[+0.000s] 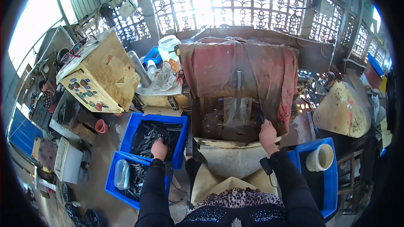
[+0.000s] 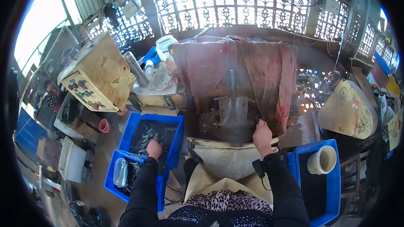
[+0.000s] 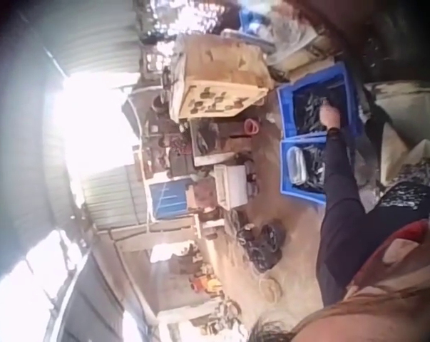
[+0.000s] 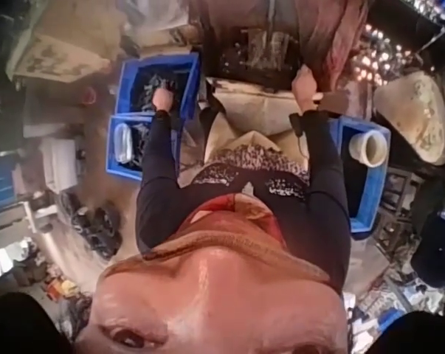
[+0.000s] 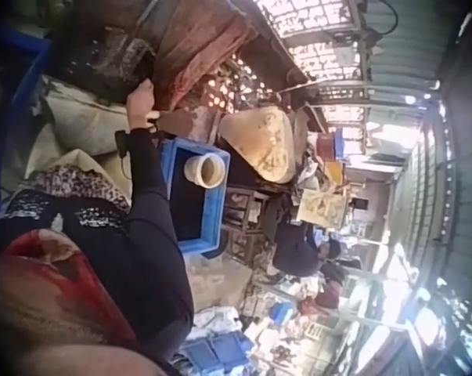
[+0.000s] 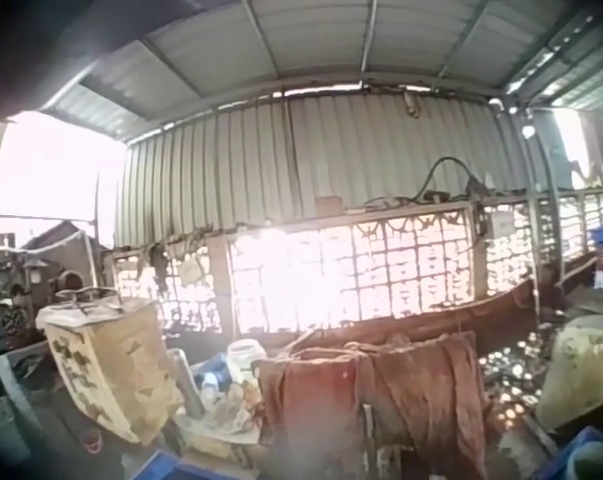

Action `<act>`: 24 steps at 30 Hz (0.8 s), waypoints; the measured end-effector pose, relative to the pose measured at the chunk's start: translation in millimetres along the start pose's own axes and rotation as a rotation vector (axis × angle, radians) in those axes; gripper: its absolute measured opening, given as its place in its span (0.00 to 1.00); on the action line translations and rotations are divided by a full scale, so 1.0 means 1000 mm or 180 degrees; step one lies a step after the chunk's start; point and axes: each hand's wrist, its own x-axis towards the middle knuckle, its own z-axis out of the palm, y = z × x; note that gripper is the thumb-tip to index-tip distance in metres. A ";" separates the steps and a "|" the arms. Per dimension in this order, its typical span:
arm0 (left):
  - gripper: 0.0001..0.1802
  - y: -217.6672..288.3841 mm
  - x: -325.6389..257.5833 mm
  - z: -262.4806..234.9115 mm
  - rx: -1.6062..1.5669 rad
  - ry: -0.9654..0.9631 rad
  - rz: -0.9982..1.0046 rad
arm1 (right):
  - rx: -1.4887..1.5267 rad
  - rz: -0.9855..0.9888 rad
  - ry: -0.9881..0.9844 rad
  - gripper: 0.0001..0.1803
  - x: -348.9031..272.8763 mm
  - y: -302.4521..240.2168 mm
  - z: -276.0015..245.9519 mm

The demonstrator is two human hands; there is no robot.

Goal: The person picks up metal pieces from a blue bin, holds them against a grinding machine, and then places the finished pieces into a separate blue bin.

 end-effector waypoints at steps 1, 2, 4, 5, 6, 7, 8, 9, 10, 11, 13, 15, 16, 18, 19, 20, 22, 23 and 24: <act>0.07 -0.012 0.002 -0.001 -0.0467 0.0214 -0.0188 | 0.0035 -0.0014 -0.0009 0.13 0.000 -0.004 0.001; 0.07 -0.023 0.003 -0.003 -0.0934 0.0432 -0.0371 | 0.0062 -0.0049 -0.0012 0.13 0.001 -0.006 0.001; 0.07 -0.030 0.001 -0.004 -0.1396 0.0646 -0.0522 | 0.0079 -0.0077 0.0002 0.13 0.000 -0.007 0.000; 0.06 -0.027 -0.002 -0.005 -0.2258 0.0464 -0.0822 | 0.0077 -0.0052 0.0011 0.13 0.000 -0.006 -0.001; 0.06 -0.023 -0.005 -0.006 -0.3117 0.0264 -0.1125 | 0.0065 -0.0034 0.0009 0.13 -0.001 -0.005 -0.002; 0.06 -0.020 -0.007 -0.007 -0.3971 0.0042 -0.1431 | 0.0052 -0.0016 0.0008 0.13 -0.002 -0.003 -0.003; 0.06 -0.018 -0.008 -0.009 -0.3965 0.0022 -0.1410 | 0.0037 0.0002 0.0006 0.13 -0.002 -0.002 -0.004; 0.07 -0.021 -0.012 -0.008 -0.4263 -0.0030 -0.1520 | 0.0048 0.0000 0.0002 0.13 -0.002 -0.003 -0.004; 0.08 -0.024 -0.016 -0.007 -0.4561 -0.0087 -0.1629 | 0.0058 -0.0021 -0.0002 0.13 -0.002 -0.004 -0.003; 0.09 -0.027 -0.019 -0.005 -0.4860 -0.0147 -0.1738 | 0.0065 -0.0041 -0.0007 0.13 -0.002 -0.005 -0.003; 0.08 -0.028 -0.022 0.000 -0.4705 -0.0070 -0.1658 | 0.0078 -0.0058 -0.0016 0.13 -0.002 -0.005 -0.003; 0.06 -0.026 -0.023 0.002 -0.4417 0.0065 -0.1487 | 0.0053 -0.0039 -0.0016 0.13 -0.002 -0.004 -0.002; 0.06 -0.026 -0.024 0.001 -0.4412 0.0063 -0.1486 | 0.0043 -0.0030 -0.0016 0.13 -0.002 -0.004 -0.002; 0.04 -0.028 -0.027 0.000 -0.3460 -0.0027 -0.1047 | 0.0029 -0.0045 0.0014 0.13 -0.002 -0.002 0.000; 0.04 -0.028 -0.028 -0.002 -0.2982 -0.0070 -0.0828 | 0.0011 -0.0063 0.0048 0.12 -0.002 -0.002 0.001; 0.04 -0.028 -0.029 -0.003 -0.2975 -0.0069 -0.0825 | -0.0007 -0.0082 0.0081 0.12 -0.002 -0.001 0.001; 0.05 -0.028 -0.030 -0.007 -0.1379 0.0342 0.0156 | -0.0012 -0.0083 0.0081 0.12 -0.002 0.000 0.003; 0.05 -0.029 -0.030 -0.009 -0.0568 0.0535 0.0629 | -0.0025 -0.0089 0.0080 0.12 -0.003 0.001 0.003; 0.05 -0.028 -0.031 -0.011 -0.0563 0.0535 0.0634 | -0.0041 -0.0090 0.0080 0.12 -0.003 0.001 0.003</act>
